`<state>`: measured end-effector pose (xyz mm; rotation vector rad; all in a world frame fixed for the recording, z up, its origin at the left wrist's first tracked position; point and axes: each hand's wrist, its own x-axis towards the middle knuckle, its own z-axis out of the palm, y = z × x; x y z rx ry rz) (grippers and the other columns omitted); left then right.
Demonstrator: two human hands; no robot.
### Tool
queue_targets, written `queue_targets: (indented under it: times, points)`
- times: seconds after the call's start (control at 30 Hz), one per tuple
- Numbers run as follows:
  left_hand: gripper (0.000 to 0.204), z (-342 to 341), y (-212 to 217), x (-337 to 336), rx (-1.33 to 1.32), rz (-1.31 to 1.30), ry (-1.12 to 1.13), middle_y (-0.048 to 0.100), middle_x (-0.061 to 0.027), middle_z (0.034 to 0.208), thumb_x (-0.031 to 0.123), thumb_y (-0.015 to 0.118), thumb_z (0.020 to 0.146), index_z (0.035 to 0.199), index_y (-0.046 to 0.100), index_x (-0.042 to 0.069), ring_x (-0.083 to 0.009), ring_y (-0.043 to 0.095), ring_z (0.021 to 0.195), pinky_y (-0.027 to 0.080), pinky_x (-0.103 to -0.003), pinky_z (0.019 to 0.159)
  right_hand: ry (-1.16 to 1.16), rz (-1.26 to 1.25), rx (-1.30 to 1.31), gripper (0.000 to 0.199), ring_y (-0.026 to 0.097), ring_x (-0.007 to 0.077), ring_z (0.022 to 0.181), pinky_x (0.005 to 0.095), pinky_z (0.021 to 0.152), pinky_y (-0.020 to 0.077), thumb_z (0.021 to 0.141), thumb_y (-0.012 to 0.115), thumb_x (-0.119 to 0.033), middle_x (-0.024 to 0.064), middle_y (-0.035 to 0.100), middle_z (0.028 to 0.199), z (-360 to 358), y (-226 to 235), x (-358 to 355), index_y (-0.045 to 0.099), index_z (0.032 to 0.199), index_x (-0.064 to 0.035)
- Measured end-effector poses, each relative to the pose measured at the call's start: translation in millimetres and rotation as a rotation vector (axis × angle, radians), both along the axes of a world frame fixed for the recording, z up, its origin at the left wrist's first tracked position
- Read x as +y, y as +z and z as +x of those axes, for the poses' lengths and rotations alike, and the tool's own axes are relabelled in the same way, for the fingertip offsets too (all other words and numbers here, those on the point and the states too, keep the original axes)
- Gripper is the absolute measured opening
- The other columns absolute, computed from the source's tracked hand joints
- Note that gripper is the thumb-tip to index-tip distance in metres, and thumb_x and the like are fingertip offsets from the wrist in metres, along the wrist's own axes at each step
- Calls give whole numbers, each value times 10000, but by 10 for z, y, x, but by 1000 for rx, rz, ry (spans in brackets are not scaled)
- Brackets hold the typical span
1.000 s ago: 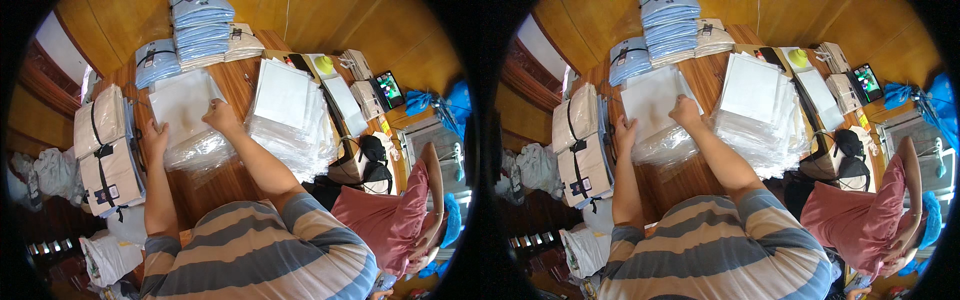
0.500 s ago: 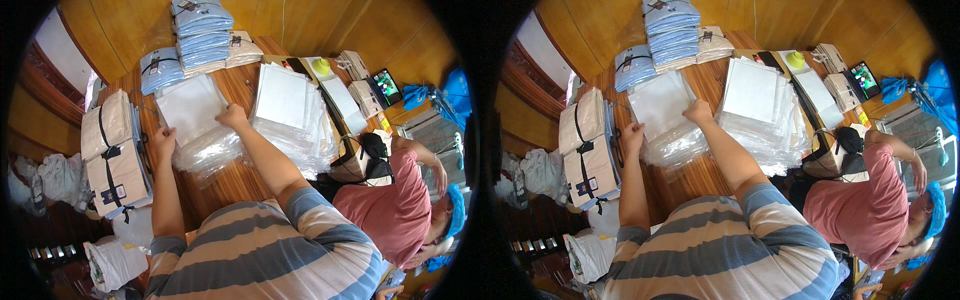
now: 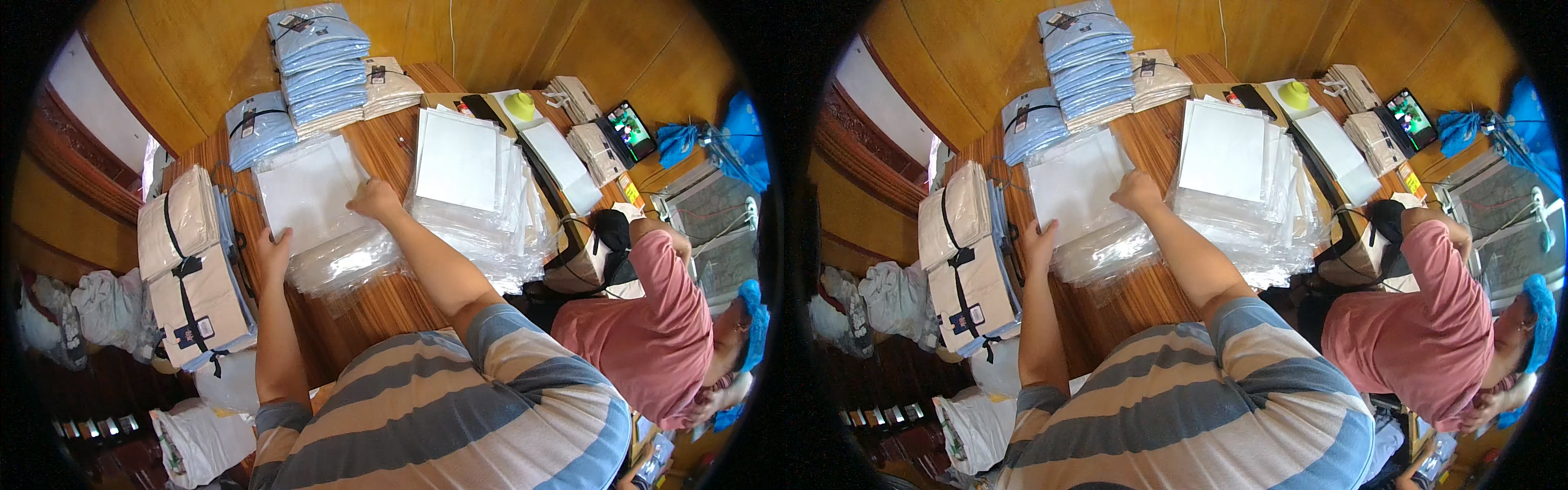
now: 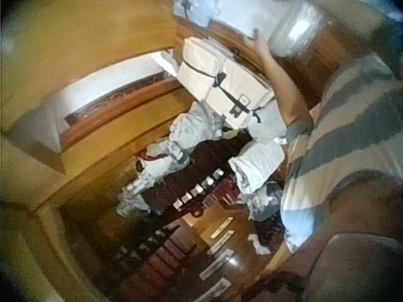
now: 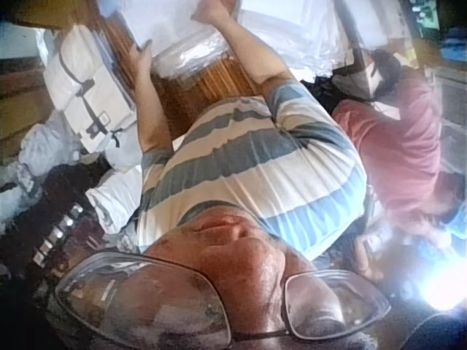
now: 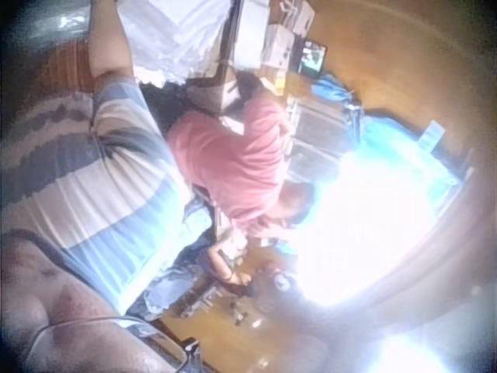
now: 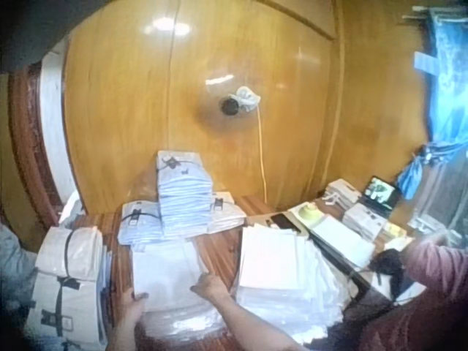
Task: The person places white textile items into plastic bags by hand and stacks them on a wooden table.
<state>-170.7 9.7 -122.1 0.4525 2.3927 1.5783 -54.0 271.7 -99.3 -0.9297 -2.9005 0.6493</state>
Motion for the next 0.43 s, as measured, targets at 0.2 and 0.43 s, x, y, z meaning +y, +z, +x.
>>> queue_targets:
  times: [0.2,0.43]
  points:
    - [489,-45,135,-251,37,17,85,665,-196,1206,199,755,851,1211,597,-93,-247,632,1091,479,-358,939,57,-420,39,746,656,372,1071,399,920,520,707,818,-516,254,678,1114,-53,380,-315,655,1153,59]
    - [566,-116,110,-266,53,-74,64,643,-184,1256,204,768,843,1314,562,-31,-236,615,1124,467,-327,955,-63,-364,162,865,649,349,1128,382,987,498,733,798,-542,264,655,1206,-138,169,-341,572,1289,81]
